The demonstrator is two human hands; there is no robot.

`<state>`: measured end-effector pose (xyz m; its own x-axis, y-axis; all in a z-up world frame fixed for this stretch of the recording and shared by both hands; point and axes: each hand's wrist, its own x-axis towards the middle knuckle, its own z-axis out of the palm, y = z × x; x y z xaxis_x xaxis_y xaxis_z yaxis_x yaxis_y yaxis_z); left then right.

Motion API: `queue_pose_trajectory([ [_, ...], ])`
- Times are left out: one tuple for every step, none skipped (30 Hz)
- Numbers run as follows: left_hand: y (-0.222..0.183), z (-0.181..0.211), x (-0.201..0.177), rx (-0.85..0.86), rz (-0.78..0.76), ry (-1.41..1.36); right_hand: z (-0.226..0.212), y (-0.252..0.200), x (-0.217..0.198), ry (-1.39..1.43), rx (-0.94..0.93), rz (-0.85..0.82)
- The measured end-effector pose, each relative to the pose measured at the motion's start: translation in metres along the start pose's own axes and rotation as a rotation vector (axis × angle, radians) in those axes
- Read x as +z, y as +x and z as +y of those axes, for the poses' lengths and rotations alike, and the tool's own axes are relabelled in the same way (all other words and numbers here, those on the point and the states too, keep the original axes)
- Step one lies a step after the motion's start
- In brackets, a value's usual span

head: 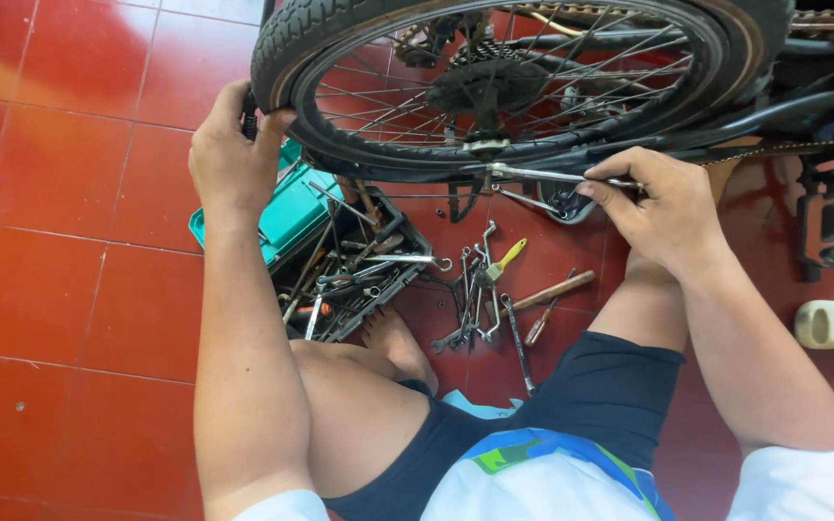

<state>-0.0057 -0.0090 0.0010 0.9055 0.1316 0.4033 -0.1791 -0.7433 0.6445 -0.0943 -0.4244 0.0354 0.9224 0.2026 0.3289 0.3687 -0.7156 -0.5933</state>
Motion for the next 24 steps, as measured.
queue_pose_trajectory([
  [-0.001,-0.002,0.001,-0.006,0.003,0.0,0.0,0.001,-0.002,0.0,-0.004,-0.006],
  [-0.001,-0.004,0.003,-0.018,-0.008,0.014,0.0,0.002,-0.003,-0.002,0.033,-0.037],
  [-0.001,-0.006,0.003,-0.028,-0.016,0.029,0.0,0.003,-0.004,-0.003,0.068,-0.067],
  [-0.001,-0.006,0.002,-0.034,-0.011,0.03,0.0,0.005,-0.003,-0.002,0.062,-0.072],
  [-0.001,-0.006,0.002,-0.048,-0.028,0.017,0.0,0.006,-0.001,-0.049,0.074,-0.109],
  [-0.001,-0.005,0.002,-0.061,-0.046,0.004,0.0,0.006,-0.001,-0.096,0.087,-0.145],
  [-0.001,-0.005,0.002,-0.063,-0.048,0.002,-0.003,0.006,0.001,-0.097,0.089,-0.147],
  [-0.001,-0.006,0.002,-0.049,-0.059,-0.05,-0.005,0.006,0.003,-0.087,0.043,-0.126],
  [-0.002,-0.007,0.002,-0.037,-0.07,-0.101,-0.008,0.006,0.004,-0.077,-0.002,-0.107],
  [-0.002,-0.007,0.001,-0.041,-0.073,-0.103,-0.01,0.007,0.005,-0.078,0.0,-0.111],
  [-0.003,-0.006,0.002,-0.032,-0.103,-0.167,-0.012,0.008,0.005,-0.07,0.018,-0.123],
  [-0.003,-0.005,0.002,-0.023,-0.134,-0.23,-0.014,0.008,0.005,-0.062,0.037,-0.134],
  [-0.002,-0.006,0.004,-0.02,-0.135,-0.235,-0.015,0.009,0.004,-0.067,0.039,-0.131],
  [-0.001,-0.007,0.005,-0.017,-0.147,-0.273,-0.016,0.009,0.003,-0.062,0.056,-0.157],
  [-0.001,-0.009,0.003,-0.017,-0.156,-0.306,-0.018,0.011,0.004,-0.052,0.07,-0.187],
  [-0.001,-0.01,0.004,-0.017,-0.155,-0.306,-0.018,0.01,0.004,-0.052,0.069,-0.187],
  [-0.001,-0.01,0.004,-0.036,-0.156,-0.307,-0.019,0.01,0.005,-0.022,0.132,-0.217],
  [0.0,-0.009,0.004,-0.054,-0.157,-0.307,-0.019,0.009,0.005,0.008,0.196,-0.247],
  [0.0,-0.011,0.004,-0.053,-0.157,-0.307,-0.009,0.002,0.015,0.008,0.195,-0.246],
  [0.0,-0.013,0.004,-0.064,-0.17,-0.319,0.002,-0.005,0.024,0.036,0.248,-0.266],
  [-0.001,-0.015,0.005,-0.076,-0.188,-0.332,0.012,-0.014,0.033,0.064,0.304,-0.286],
  [-0.002,-0.015,0.005,-0.075,-0.191,-0.332,0.015,-0.022,0.043,0.065,0.307,-0.285],
  [-0.001,-0.015,0.005,-0.103,-0.199,-0.344,0.018,-0.03,0.054,0.105,0.368,-0.29],
  [-0.001,-0.016,0.005,-0.131,-0.208,-0.355,0.02,-0.038,0.065,0.146,0.428,-0.295],
])
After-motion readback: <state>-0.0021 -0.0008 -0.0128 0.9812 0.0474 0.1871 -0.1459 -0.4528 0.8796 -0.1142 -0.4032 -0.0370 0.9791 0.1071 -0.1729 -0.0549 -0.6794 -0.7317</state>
